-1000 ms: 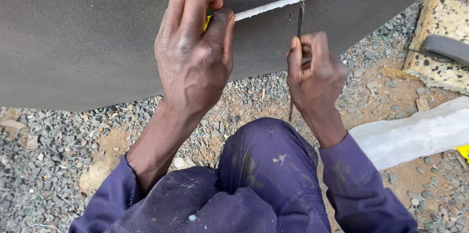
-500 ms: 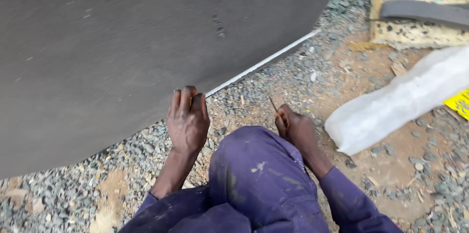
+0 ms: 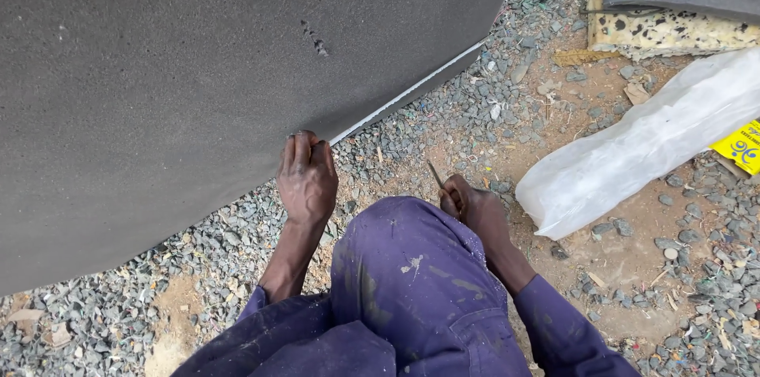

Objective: The person cuts a piece of upholstery foam by measuring it with a tape measure and using a thin metal tool to score and slice along the measured line while working at ground level.

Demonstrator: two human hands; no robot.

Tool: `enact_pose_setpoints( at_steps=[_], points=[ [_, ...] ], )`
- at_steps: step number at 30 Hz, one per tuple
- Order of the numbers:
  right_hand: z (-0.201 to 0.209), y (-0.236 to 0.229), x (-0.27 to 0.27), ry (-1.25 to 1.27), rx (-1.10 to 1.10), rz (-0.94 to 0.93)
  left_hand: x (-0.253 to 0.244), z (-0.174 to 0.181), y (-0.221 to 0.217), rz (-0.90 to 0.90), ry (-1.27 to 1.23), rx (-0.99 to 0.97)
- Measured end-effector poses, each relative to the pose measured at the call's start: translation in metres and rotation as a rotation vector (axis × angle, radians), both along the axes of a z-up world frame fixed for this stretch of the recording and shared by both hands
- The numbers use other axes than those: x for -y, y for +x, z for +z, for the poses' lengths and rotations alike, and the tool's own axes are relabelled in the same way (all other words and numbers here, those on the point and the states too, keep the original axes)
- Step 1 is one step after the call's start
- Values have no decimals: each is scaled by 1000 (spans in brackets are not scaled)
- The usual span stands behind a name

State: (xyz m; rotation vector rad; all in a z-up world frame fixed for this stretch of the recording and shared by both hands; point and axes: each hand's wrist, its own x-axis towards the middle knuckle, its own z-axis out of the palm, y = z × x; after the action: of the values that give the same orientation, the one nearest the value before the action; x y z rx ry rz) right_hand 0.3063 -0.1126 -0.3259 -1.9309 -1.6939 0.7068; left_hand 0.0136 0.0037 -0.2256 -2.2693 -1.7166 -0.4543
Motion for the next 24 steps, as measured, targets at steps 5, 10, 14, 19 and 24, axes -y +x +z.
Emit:
enact_pose_setpoints(
  at_steps=[5, 10, 14, 19, 24],
  points=[
    [35, -30, -28, 186, 173, 12, -4, -25, -16, -103, 175, 73],
    [8, -78, -73, 345, 248, 71, -11, -42, -23, -110, 262, 95],
    [-1, -105, -99, 395, 252, 149, -11, -41, -30, -33, 158, 38],
    [6, -113, -109, 437, 242, 154, -10, -27, -26, -44, 169, 80],
    [-3, -114, -114, 538, 249, 133, -12, -23, -27, -21, 143, 51]
  ],
)
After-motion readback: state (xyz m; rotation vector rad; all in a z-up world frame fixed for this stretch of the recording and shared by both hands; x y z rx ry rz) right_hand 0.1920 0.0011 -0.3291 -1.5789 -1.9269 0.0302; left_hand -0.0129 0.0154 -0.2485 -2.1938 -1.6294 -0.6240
